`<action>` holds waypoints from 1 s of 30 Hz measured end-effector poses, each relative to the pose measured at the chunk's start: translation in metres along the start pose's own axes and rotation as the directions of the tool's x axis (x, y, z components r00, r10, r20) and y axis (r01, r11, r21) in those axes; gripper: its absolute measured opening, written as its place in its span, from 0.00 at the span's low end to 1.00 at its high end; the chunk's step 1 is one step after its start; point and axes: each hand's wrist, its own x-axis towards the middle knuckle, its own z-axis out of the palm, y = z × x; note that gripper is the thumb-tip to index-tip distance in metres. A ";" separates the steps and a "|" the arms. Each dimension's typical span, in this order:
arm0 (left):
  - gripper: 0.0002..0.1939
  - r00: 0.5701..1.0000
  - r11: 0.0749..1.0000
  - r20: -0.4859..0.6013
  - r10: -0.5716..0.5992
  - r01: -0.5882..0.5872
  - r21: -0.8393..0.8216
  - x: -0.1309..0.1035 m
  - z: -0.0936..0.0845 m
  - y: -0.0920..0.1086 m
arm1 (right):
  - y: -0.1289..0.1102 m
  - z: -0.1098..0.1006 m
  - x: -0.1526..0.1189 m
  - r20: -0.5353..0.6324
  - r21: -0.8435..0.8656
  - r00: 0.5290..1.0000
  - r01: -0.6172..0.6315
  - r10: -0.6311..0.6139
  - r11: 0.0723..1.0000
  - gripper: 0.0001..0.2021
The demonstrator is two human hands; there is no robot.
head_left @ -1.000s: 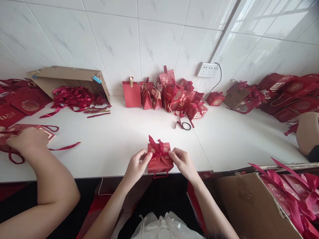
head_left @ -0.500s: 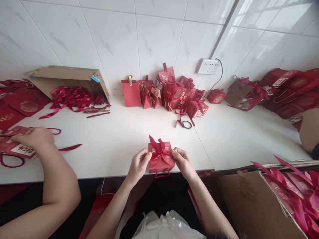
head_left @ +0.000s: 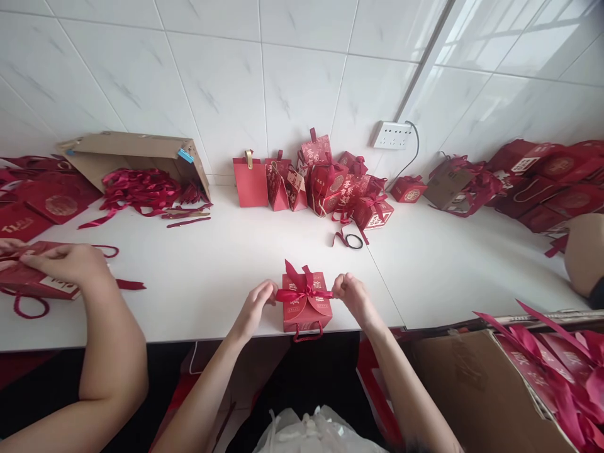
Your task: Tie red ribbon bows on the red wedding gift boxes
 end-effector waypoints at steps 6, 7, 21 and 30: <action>0.17 0.995 0.998 0.082 -0.059 0.059 0.009 0.033 -0.006 0.012 | -0.020 0.013 0.031 0.022 -0.163 0.986 -0.160 0.166 0.974 0.22; 0.16 0.989 0.998 0.136 -0.053 0.056 -0.017 0.036 -0.005 0.015 | -0.023 0.017 0.035 0.068 -0.165 0.979 -0.179 0.193 0.970 0.22; 0.15 0.983 0.995 0.157 -0.093 0.098 -0.021 0.059 0.007 0.033 | -0.025 0.031 0.047 -0.002 -0.199 0.997 -0.076 0.077 0.977 0.14; 0.16 0.977 0.986 0.173 -0.122 0.139 -0.091 0.053 0.011 0.028 | -0.023 0.032 0.043 0.054 -0.291 0.998 -0.002 0.019 0.957 0.13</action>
